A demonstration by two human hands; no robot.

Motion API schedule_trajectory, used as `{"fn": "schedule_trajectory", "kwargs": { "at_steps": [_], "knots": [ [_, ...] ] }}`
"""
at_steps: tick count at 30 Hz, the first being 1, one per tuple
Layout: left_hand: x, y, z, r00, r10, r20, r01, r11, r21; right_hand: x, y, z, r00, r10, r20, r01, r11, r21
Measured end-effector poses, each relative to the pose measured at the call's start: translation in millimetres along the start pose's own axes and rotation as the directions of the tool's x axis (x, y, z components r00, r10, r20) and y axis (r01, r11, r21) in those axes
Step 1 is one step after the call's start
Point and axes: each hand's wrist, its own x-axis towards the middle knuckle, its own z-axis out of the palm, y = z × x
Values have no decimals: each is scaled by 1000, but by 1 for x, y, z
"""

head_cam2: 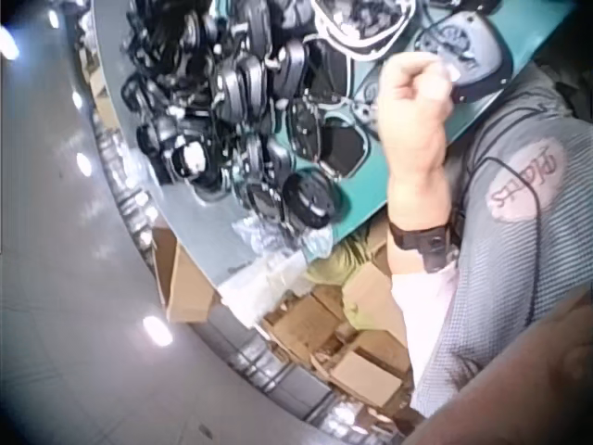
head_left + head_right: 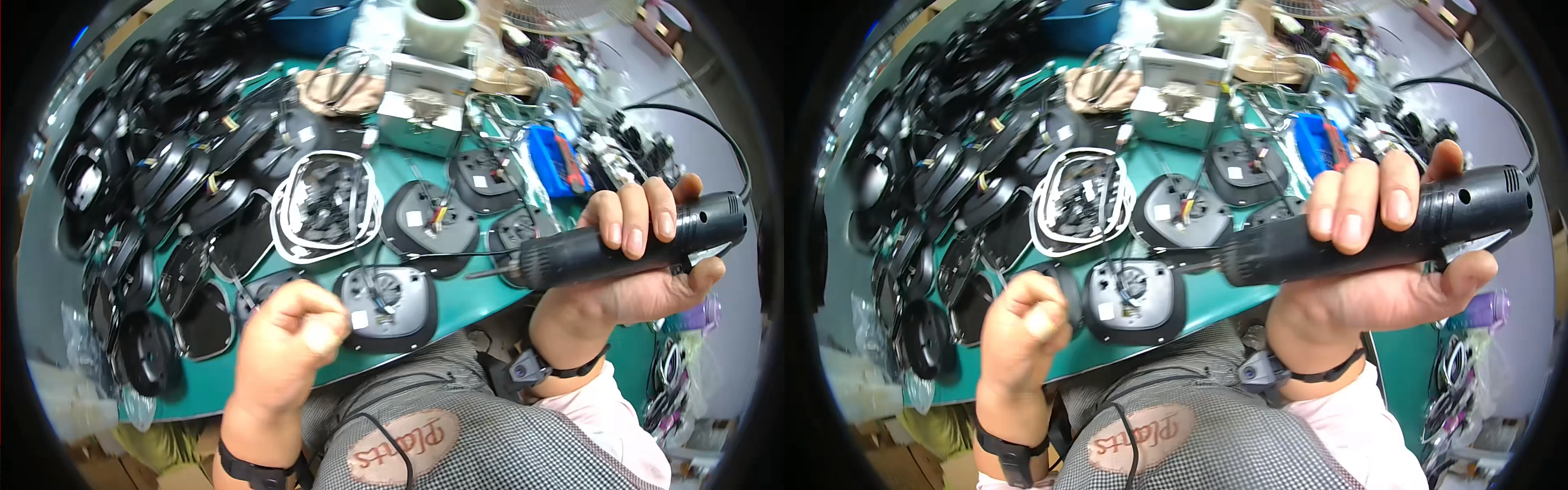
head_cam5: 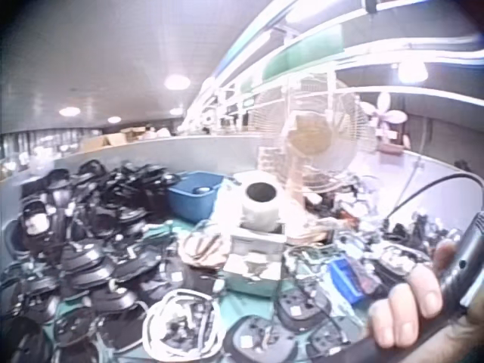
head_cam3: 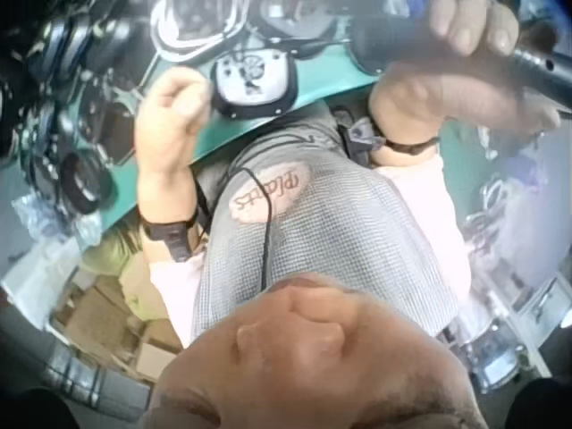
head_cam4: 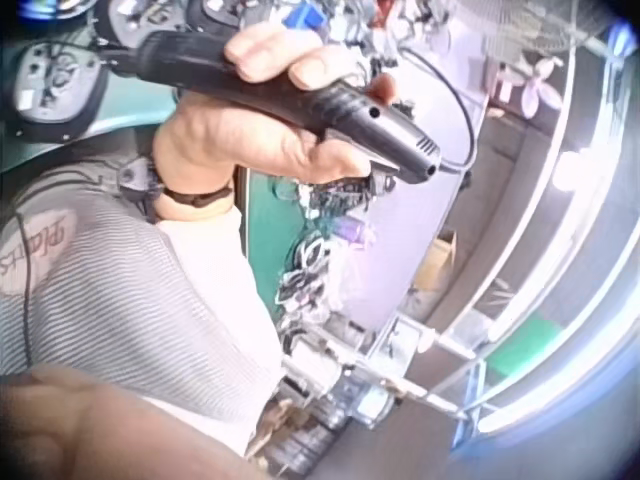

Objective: Assembling plastic component housings by inserting wires and using an electric screwdriver to secure screws.

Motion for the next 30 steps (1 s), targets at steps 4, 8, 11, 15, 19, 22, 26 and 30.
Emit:
{"fn": "schedule_trajectory", "kwargs": {
  "at_steps": [4, 8, 11, 15, 19, 22, 26, 30],
  "knots": [
    [33, -19, 55, 980, -2, 199, -30, 987, 157, 4, -15, -11, 1000, -11, -26, 12, 999, 49],
    [51, -32, 90, 938, 130, 321, -212, 948, 235, 8, -23, -28, 997, -8, -78, 13, 998, 62],
    [65, -42, 99, 934, 157, 321, -247, 933, 262, 12, -24, -45, 995, -13, -103, 18, 999, 49],
    [76, -45, 112, 934, 141, 328, -226, 945, 238, 17, -29, -60, 991, -3, -134, 11, 998, 62],
    [82, -47, 120, 947, 41, 319, -115, 969, 219, 23, -30, -74, 991, 40, -126, -27, 994, 104],
    [86, -48, 123, 899, -195, 393, 181, 981, 72, 23, -28, -83, 986, 67, -153, -49, 992, 119],
    [88, -43, 130, 938, -34, 345, -78, 949, 306, 24, -25, -90, 979, 94, -181, -71, 989, 127],
    [95, -47, 135, 965, -69, 251, -40, 914, 403, 24, -26, -99, 983, 82, -163, -72, 995, 63]
  ]
}}
